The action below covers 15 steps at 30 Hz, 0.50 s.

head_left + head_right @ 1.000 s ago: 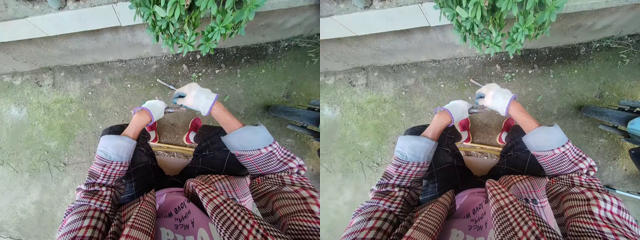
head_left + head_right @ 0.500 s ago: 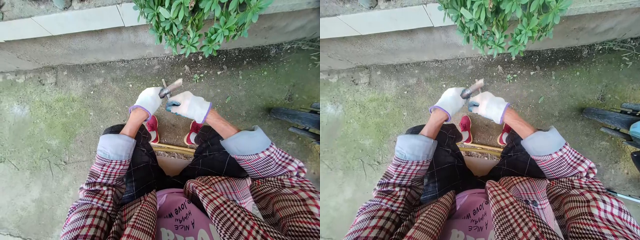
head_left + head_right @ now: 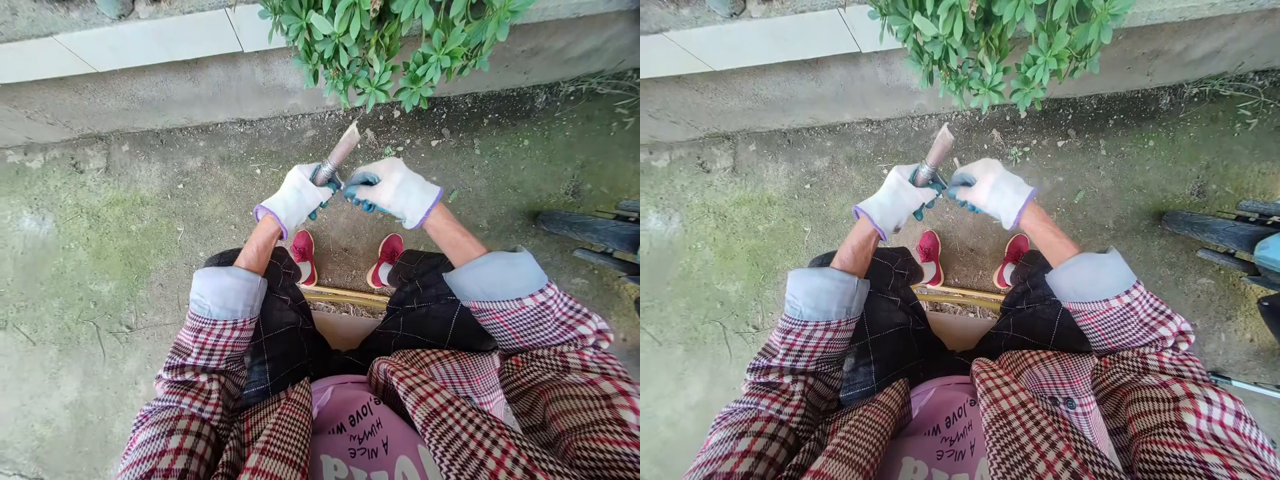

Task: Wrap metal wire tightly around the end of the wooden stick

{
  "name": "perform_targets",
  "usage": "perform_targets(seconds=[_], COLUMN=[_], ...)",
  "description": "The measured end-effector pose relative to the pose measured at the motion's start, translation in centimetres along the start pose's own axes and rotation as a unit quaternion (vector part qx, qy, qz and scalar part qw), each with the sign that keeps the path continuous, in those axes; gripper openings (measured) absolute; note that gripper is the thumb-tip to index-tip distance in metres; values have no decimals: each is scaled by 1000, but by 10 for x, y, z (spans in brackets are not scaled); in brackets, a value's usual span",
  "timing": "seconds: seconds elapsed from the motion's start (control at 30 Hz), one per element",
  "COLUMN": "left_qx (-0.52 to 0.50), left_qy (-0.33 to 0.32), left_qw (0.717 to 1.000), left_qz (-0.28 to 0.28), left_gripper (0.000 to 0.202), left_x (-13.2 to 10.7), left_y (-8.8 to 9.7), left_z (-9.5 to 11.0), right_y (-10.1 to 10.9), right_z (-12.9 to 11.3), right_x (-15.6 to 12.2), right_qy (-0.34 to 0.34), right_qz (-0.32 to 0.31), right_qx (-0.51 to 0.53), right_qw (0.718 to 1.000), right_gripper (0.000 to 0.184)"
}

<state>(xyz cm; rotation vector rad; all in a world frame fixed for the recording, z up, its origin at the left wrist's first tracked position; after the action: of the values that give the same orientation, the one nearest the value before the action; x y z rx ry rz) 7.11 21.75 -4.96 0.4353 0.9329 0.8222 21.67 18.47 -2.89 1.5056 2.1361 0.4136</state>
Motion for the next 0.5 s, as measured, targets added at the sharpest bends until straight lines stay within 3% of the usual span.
perform_targets(seconds=[0.13,0.23,0.3,0.4,0.5], left_qx=[146,310,342,244,48], left_qy=[-2,-9,-38,-105,-74], left_qw=[989,951,938,962,995], left_qz=[28,-4,-48,-65,-40], left_gripper=[27,34,32,25,26], left_x=[9,6,1,-8,-6], left_y=[-8,-29,-41,-40,-19], left_z=[-9,-13,-9,11,14], right_y=[-28,-17,0,24,30], right_z=[-16,-13,-6,7,14], right_x=[-4,-2,2,6,5], right_qy=[7,18,27,14,-14], right_qz=[-80,-76,-45,9,55], right_qx=[-19,-62,-86,-90,-57], right_qw=[997,995,995,996,997], right_gripper=[13,11,11,14,23])
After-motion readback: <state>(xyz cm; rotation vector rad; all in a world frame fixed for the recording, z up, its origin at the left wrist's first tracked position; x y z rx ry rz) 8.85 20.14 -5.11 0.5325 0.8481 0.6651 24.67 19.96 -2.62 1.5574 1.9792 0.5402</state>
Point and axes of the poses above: each hand's wrist, its own x-axis towards the middle knuckle, its own y-axis out of the back of the hand, z = x × y, the point moved 9 cm from there along x, towards the middle knuckle, and after that the axes turned 9 degrees about y, right-handed, at the moved point
